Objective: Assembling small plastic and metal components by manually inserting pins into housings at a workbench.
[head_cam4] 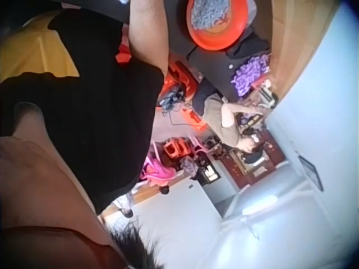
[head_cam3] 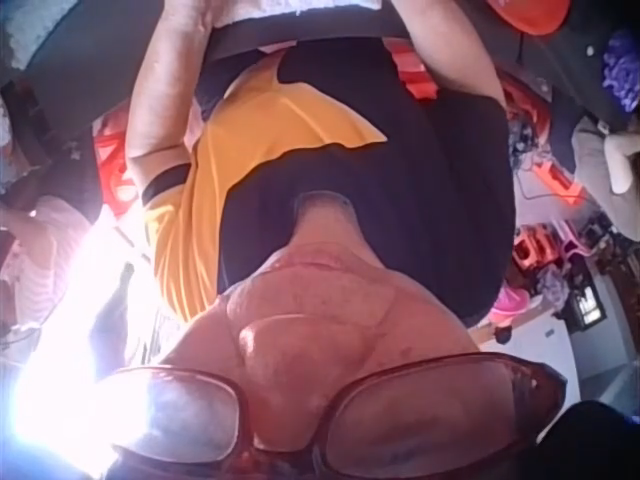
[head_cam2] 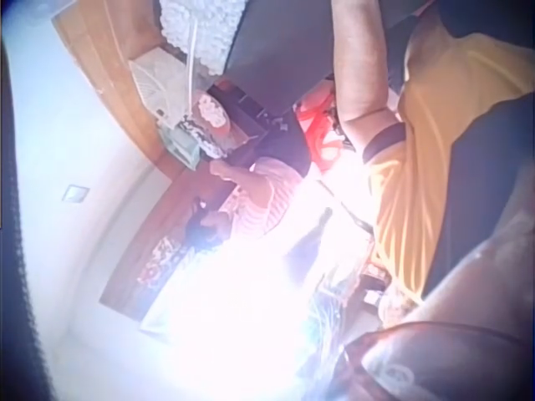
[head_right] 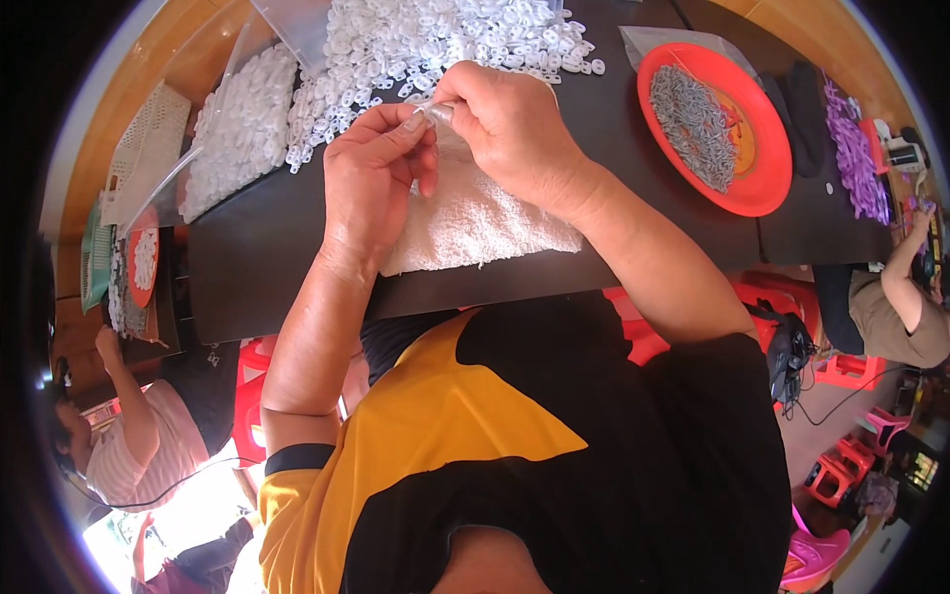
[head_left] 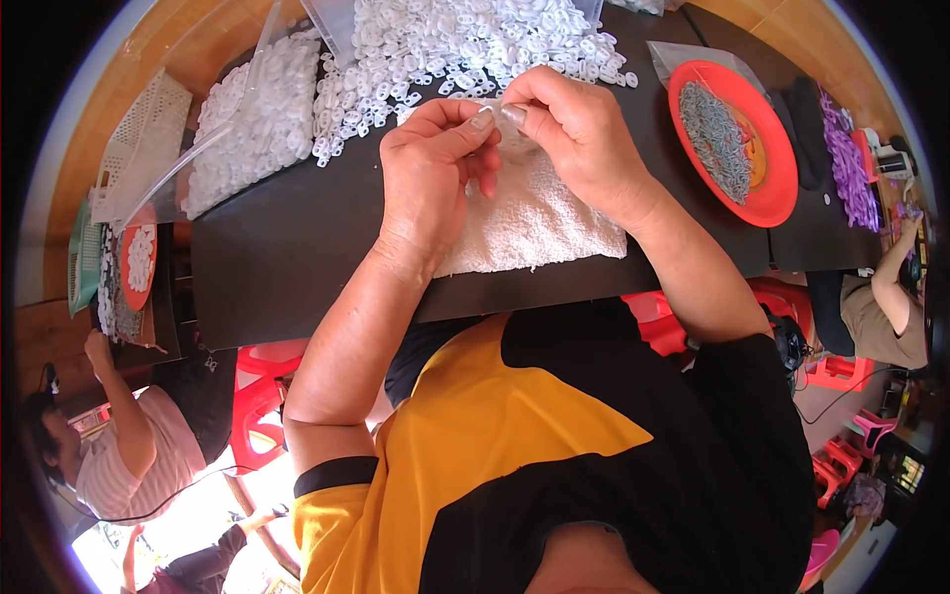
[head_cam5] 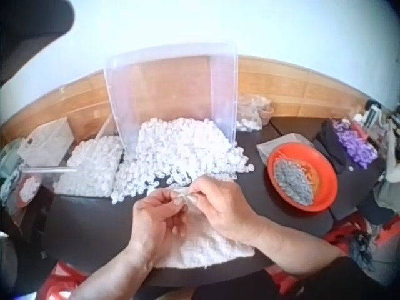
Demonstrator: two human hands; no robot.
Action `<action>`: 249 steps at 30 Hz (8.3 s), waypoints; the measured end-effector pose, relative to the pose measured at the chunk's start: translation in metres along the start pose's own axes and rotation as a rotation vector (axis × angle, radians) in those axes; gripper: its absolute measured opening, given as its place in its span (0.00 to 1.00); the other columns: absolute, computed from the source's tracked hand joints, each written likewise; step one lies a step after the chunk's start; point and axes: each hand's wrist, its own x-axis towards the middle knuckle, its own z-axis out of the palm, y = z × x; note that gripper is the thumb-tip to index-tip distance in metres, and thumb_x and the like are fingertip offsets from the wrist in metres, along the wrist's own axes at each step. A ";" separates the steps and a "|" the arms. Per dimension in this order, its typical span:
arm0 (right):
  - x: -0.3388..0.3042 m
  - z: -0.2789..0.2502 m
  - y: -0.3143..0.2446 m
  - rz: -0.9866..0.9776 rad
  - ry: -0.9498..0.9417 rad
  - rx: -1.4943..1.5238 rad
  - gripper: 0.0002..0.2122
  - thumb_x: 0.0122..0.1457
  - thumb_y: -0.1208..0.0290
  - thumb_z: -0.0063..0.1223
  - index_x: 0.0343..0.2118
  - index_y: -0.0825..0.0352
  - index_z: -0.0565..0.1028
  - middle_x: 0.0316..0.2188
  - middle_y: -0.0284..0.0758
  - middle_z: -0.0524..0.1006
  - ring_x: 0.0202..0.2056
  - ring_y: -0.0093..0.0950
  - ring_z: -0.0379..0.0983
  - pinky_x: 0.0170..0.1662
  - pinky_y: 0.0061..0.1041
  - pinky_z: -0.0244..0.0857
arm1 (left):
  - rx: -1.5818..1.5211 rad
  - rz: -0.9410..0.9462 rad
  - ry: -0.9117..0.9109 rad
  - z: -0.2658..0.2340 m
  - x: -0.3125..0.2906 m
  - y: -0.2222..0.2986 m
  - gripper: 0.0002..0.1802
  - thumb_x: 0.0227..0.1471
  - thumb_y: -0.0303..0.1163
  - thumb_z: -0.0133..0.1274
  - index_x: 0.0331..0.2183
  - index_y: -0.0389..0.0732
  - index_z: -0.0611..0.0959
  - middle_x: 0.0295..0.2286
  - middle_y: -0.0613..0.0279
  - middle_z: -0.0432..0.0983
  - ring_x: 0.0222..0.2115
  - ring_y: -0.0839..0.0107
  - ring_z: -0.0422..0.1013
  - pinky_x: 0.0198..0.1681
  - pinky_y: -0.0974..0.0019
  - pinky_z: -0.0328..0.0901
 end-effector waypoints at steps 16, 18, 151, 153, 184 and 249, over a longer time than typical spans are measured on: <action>-0.005 0.014 -0.001 -0.039 0.034 -0.020 0.06 0.51 0.84 0.48 0.32 0.68 0.71 0.26 0.41 0.75 0.27 0.40 0.74 0.29 0.32 0.66 | 0.066 0.073 0.115 0.004 -0.004 -0.006 0.04 0.55 0.23 0.54 0.30 0.33 0.77 0.23 0.62 0.74 0.18 0.77 0.68 0.17 0.73 0.61; -0.001 0.015 0.000 -0.095 0.057 -0.002 0.06 0.50 0.85 0.48 0.32 0.68 0.71 0.26 0.41 0.75 0.27 0.40 0.73 0.29 0.32 0.66 | 0.102 0.122 0.104 0.004 -0.002 -0.004 0.04 0.56 0.23 0.53 0.32 0.32 0.77 0.24 0.60 0.74 0.19 0.75 0.68 0.19 0.73 0.60; 0.003 0.001 0.000 0.004 0.014 0.042 0.05 0.55 0.79 0.52 0.35 0.66 0.75 0.27 0.35 0.78 0.28 0.29 0.76 0.32 0.25 0.68 | 0.079 0.084 0.090 -0.004 0.000 -0.001 0.06 0.52 0.21 0.52 0.34 0.29 0.78 0.25 0.55 0.76 0.21 0.73 0.70 0.20 0.73 0.61; 0.002 0.002 0.002 -0.040 -0.001 0.023 0.06 0.55 0.80 0.52 0.35 0.66 0.75 0.28 0.35 0.78 0.28 0.30 0.76 0.32 0.26 0.68 | 0.066 0.076 0.087 -0.004 0.000 -0.001 0.06 0.52 0.21 0.52 0.35 0.29 0.78 0.26 0.55 0.76 0.21 0.72 0.70 0.20 0.73 0.61; 0.012 -0.004 -0.010 0.504 0.005 0.338 0.06 0.57 0.73 0.56 0.32 0.70 0.78 0.21 0.28 0.74 0.25 0.15 0.69 0.28 0.17 0.62 | 0.068 0.114 0.217 -0.009 0.001 0.000 0.05 0.51 0.21 0.53 0.32 0.30 0.78 0.25 0.57 0.75 0.21 0.73 0.69 0.20 0.72 0.61; 0.013 -0.040 0.017 0.463 -0.225 0.322 0.08 0.58 0.69 0.54 0.32 0.70 0.78 0.22 0.28 0.76 0.25 0.16 0.70 0.27 0.16 0.56 | 0.042 0.058 0.042 -0.008 0.007 0.000 0.04 0.47 0.21 0.56 0.29 0.32 0.79 0.23 0.56 0.77 0.18 0.75 0.70 0.18 0.75 0.61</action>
